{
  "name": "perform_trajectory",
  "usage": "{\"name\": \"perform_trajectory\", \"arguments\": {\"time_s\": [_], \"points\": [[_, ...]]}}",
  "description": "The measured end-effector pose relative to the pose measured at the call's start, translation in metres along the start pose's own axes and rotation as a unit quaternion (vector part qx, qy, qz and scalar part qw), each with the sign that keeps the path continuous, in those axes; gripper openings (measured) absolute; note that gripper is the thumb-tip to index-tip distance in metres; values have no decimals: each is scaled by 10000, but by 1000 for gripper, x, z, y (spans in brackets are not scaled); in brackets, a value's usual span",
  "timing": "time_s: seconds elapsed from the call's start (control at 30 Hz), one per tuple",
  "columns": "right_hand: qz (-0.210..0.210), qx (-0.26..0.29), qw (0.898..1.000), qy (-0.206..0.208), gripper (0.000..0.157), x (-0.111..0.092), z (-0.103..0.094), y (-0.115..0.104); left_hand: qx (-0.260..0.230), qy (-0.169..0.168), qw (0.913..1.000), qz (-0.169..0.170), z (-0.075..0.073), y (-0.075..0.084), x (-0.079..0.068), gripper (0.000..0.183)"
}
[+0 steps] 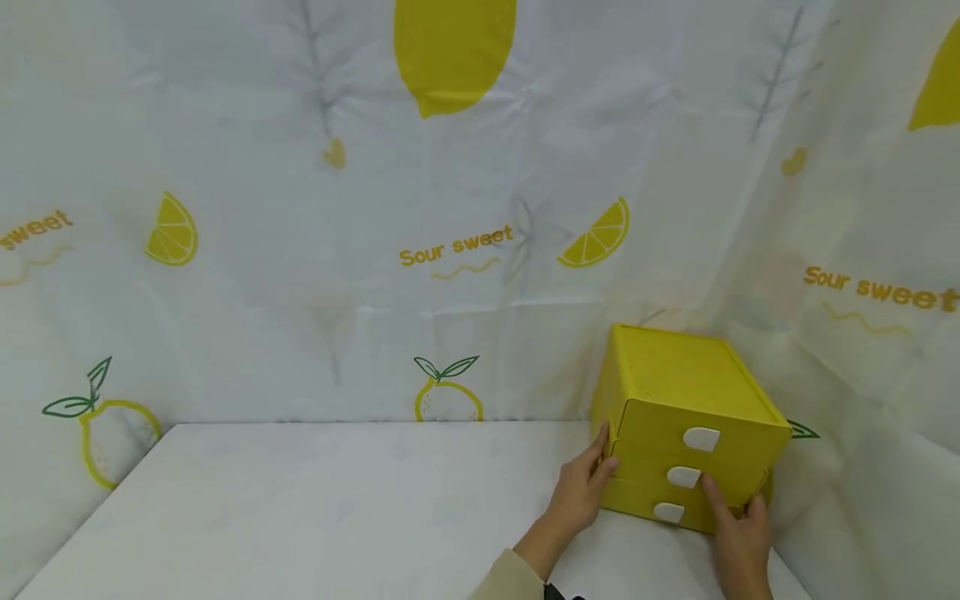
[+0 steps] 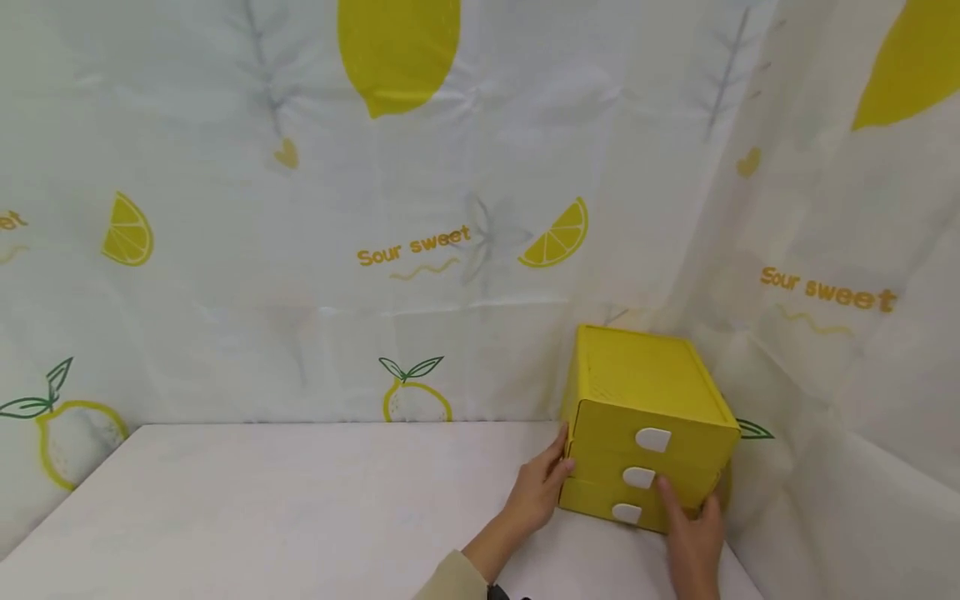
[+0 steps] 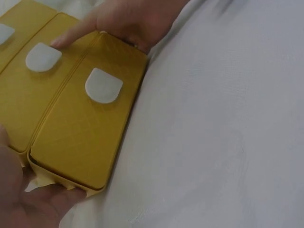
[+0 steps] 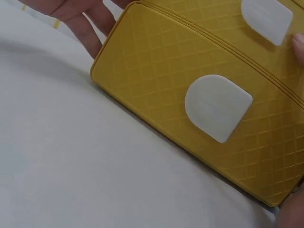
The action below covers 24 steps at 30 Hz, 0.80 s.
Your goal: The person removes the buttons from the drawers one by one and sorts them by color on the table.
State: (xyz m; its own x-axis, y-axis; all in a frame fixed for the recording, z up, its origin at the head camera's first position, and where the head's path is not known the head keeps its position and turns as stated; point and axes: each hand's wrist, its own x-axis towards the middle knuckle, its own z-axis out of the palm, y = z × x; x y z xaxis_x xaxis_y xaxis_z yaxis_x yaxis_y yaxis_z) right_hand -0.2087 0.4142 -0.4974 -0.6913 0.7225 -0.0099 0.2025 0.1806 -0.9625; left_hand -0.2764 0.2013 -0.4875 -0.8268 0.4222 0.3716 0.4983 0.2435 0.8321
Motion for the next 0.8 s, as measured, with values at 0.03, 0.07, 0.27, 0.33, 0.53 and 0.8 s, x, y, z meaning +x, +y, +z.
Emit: {"name": "perform_trajectory", "arguments": {"time_s": [0.03,0.07,0.27,0.33,0.53,0.8], "points": [[-15,54,10000,2,79,1,0,-1,-51,4,10000,19,-1,1,0,60],[-4,100,9999,8,77,1,1,-1,-123,11,9999,-21,-1,2,0,60],[96,45,9999,90,81,0,2,-1,-658,45,9972,-349,-1,2,-4,60],[70,-26,9999,128,81,-1,3,-2,-762,76,9965,-323,-4,1,-6,59],[-61,-341,9994,98,79,-7,8,-7,-1128,195,9926,-418,-20,-2,-15,58],[-448,-30,9989,-147,72,-18,23,-9,-1150,362,9923,-280,-44,-15,-27,59]]}}
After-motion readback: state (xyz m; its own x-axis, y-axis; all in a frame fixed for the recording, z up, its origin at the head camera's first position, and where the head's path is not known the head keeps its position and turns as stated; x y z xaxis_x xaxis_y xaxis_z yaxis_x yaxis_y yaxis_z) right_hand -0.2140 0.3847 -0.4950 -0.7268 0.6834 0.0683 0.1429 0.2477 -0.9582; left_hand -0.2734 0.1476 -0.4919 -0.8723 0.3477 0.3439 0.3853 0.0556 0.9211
